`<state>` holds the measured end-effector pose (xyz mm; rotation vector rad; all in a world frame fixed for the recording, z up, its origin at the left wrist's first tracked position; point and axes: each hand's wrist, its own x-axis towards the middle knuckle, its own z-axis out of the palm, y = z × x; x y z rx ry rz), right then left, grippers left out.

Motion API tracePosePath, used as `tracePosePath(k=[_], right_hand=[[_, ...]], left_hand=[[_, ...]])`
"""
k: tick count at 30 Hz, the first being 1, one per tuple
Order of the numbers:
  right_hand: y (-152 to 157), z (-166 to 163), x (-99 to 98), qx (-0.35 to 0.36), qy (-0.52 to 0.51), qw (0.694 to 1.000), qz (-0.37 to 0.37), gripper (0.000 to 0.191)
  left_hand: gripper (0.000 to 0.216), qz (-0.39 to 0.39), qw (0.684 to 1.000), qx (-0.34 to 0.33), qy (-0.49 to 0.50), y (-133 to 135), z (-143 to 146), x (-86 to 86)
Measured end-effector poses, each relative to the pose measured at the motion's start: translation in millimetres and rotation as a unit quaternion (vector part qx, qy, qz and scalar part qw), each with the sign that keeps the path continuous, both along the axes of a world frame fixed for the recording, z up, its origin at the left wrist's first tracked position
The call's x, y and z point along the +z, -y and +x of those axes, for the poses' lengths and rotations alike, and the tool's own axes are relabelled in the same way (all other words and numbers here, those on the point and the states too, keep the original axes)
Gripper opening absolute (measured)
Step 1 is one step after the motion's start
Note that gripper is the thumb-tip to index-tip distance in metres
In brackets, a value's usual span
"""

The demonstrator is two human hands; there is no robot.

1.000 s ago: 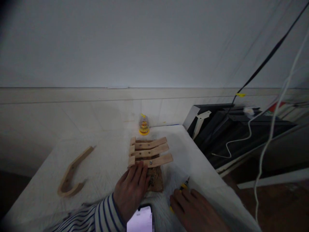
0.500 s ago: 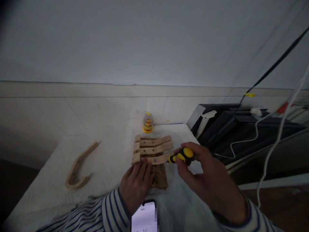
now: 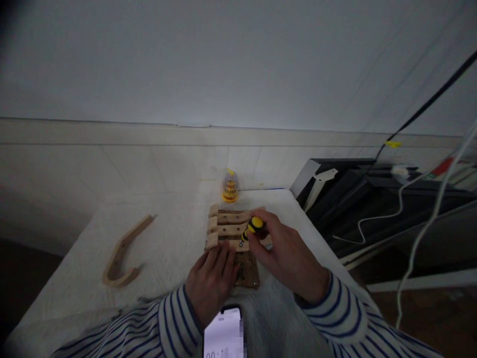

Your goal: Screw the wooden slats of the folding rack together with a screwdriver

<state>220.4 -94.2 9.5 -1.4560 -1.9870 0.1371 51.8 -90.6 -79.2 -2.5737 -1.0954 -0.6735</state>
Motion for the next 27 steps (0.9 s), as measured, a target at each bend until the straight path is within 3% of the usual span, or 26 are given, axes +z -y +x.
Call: tracePosePath(k=[27], right_hand=[[-0.4, -3.7, 2.9, 0.01, 0.019, 1.0, -0.021, 0.031]], left_hand=[[0.031, -0.002, 1.0, 0.001, -0.006, 0.7, -0.7, -1.7]])
